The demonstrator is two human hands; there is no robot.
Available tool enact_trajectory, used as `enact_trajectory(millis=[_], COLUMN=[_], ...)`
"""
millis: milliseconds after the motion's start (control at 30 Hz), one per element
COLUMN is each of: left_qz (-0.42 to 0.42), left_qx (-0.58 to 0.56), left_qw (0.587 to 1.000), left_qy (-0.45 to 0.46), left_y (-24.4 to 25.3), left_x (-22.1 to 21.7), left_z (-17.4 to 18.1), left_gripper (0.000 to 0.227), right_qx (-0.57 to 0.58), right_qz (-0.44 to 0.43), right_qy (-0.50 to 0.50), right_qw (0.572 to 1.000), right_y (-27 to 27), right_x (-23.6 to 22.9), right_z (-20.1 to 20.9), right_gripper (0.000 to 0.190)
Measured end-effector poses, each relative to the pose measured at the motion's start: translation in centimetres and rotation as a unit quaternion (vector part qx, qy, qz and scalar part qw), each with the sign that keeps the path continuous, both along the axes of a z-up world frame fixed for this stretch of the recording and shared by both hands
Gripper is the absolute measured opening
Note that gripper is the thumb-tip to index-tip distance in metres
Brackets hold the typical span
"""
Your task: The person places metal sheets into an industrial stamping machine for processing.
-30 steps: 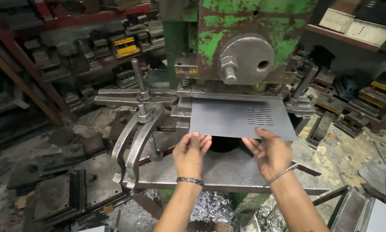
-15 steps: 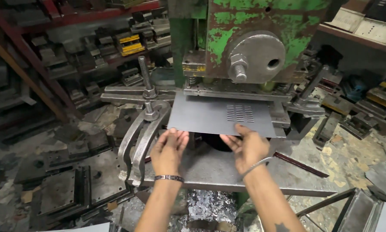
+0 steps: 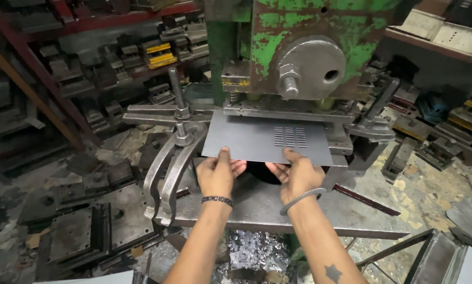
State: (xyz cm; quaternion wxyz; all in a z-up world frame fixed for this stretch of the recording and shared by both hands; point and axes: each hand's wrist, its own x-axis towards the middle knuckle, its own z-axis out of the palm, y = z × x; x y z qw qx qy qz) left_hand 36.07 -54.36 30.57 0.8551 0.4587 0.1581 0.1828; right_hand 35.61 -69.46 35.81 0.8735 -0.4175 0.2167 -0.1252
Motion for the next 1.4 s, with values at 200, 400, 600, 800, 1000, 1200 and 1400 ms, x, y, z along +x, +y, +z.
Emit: enact_trajectory(millis=[200,400,600,800,1000,1200,1400], left_qz=[0.052,0.057,0.065,0.059,0.061,0.069,0.061], left_qx=[0.035,0.041,0.063,0.067,0.087,0.092,0.082], left_qw=[0.998,0.997,0.995,0.996,0.994,0.992,0.993], left_qy=[0.014,0.032,0.032,0.028,0.036,0.048,0.065], left_y=[-1.0,-0.9,-1.1,-0.9,-0.8,-1.2,-1.2], left_x=[-0.7,-1.3,-1.2,-0.7,-0.9,-0.2,-0.9], left_z=[1.8,3.0,3.0,2.4,2.4,5.2,7.0], left_gripper=[0.034,0.034,0.036,0.033,0.036,0.035,0.036], right_qx=[0.008,0.011,0.012,0.010,0.014,0.011,0.010], right_qz=[-0.003,0.011,0.014,0.017,0.013,0.013,0.020], right_qy=[0.003,-0.006,0.003,-0.009,-0.004,0.003,0.013], right_qw=[1.000,1.000,1.000,1.000,1.000,1.000,1.000], right_y=[-0.1,0.0,0.1,0.1,0.0,-0.2,0.0], right_x=[0.0,-0.2,-0.4,-0.3,-0.3,1.0,0.5], right_z=[0.1,0.3,0.8,0.7,0.1,2.0,4.1], right_gripper=[0.017,0.017,0.017,0.020,0.019,0.016,0.016])
